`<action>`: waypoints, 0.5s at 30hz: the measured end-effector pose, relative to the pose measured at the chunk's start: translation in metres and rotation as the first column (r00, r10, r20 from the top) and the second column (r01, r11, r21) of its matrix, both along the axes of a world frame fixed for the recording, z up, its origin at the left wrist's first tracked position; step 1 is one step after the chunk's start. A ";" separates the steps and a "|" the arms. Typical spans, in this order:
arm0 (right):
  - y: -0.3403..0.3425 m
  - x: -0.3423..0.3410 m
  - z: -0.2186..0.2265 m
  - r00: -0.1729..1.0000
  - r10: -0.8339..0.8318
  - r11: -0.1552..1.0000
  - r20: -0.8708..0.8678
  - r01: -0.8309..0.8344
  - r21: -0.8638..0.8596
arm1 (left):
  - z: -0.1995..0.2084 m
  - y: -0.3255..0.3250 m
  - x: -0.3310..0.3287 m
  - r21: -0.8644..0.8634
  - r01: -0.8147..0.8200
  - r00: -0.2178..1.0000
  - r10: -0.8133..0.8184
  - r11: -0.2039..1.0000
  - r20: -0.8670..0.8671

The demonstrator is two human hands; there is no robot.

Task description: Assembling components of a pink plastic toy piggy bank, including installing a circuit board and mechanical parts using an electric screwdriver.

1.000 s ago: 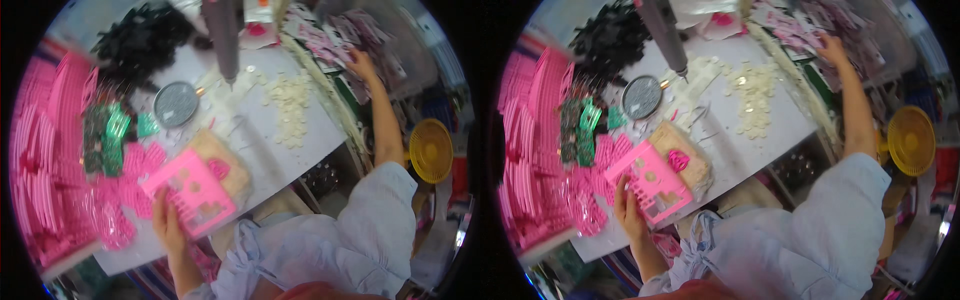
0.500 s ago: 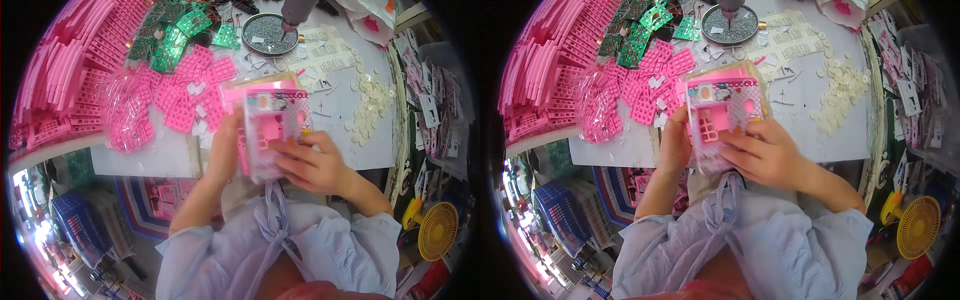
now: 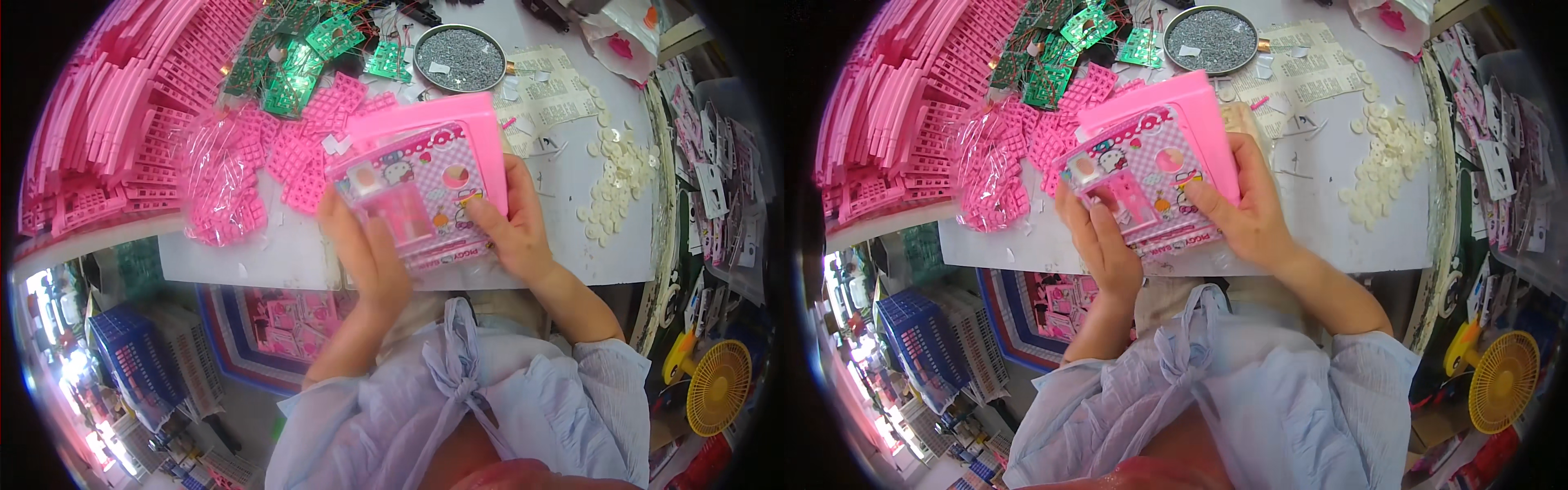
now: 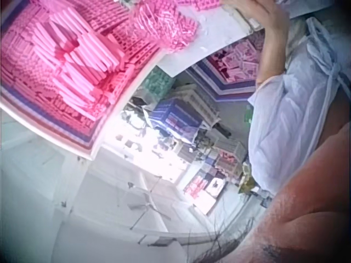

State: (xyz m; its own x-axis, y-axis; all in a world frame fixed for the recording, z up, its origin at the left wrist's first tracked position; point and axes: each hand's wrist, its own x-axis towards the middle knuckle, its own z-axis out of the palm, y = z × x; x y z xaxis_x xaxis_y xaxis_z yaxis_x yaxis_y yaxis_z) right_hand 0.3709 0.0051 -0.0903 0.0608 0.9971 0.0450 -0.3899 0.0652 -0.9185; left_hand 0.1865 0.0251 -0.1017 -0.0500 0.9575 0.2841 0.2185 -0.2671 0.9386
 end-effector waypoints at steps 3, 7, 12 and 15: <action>-0.004 -0.009 0.006 1.000 -0.021 0.999 -0.015 0.022 0.049 | -0.001 -0.007 0.000 0.063 -0.044 0.983 0.055 0.997 -0.177; -0.009 -0.013 0.013 0.999 0.039 0.997 0.029 -0.040 0.063 | 0.003 0.003 -0.004 -0.003 0.052 0.944 -0.050 0.999 -0.325; -0.010 -0.008 0.008 0.995 0.060 0.998 0.076 -0.061 0.011 | -0.001 0.009 -0.008 0.000 0.093 0.956 -0.090 0.996 -0.278; -0.010 -0.008 0.005 0.986 0.014 0.998 0.165 -0.024 0.061 | -0.014 0.009 -0.010 0.049 0.106 0.986 -0.099 0.993 -0.132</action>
State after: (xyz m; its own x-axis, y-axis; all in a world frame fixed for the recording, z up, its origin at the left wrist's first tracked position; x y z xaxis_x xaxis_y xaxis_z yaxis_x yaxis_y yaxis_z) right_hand 0.3629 -0.0047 -0.0858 0.0285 0.9929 0.1154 -0.2358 0.1189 -0.9645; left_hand 0.1768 0.0337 -0.1156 0.0884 0.9381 0.3348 0.3056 -0.3455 0.8873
